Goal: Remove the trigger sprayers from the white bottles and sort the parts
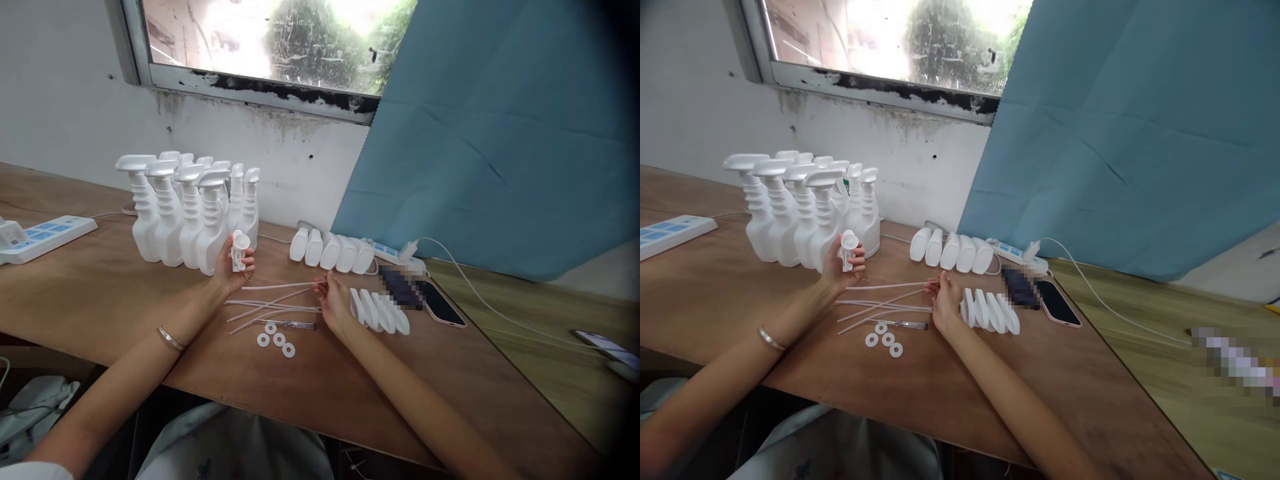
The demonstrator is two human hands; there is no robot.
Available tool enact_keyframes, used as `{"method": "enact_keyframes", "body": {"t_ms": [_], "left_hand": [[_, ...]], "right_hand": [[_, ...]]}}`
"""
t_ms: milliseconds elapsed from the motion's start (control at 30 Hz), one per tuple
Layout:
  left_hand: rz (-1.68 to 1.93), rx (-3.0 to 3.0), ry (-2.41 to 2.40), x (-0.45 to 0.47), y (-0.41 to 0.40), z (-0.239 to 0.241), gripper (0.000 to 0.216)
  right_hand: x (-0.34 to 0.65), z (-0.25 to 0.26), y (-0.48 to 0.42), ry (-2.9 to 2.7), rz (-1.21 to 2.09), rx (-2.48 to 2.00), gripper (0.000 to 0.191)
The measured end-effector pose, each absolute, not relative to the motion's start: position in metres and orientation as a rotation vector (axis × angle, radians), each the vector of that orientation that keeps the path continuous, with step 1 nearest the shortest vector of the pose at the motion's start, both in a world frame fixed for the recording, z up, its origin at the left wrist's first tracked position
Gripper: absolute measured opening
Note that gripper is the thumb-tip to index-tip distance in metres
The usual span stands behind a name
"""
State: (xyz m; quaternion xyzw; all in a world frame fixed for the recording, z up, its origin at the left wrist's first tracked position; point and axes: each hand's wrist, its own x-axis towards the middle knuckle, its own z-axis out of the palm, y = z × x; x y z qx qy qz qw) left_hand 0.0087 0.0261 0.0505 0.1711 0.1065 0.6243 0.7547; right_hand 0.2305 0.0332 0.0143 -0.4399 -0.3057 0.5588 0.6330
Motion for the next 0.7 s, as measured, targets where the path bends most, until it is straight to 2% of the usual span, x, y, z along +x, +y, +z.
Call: {"method": "enact_keyframes", "body": {"t_ms": [300, 500, 633, 700], "left_hand": [[1.396, 0.475, 0.358, 0.011, 0.027, 0.047, 0.036], [1.371, 0.521, 0.364, 0.011, 0.029, 0.043, 0.03], [1.352, 0.535, 0.368, 0.012, 0.031, 0.039, 0.028], [1.353, 0.536, 0.394, 0.012, 0.031, 0.038, 0.028]], "right_hand": [[0.236, -0.004, 0.024, -1.083, 1.211, -1.19, 0.015], [0.243, -0.001, 0.026, -1.319, 0.865, -1.268, 0.021], [0.241, 0.012, 0.02, -1.932, 0.46, -1.236, 0.029], [0.235, 0.017, 0.018, -2.251, 0.439, -1.122, 0.036]]}}
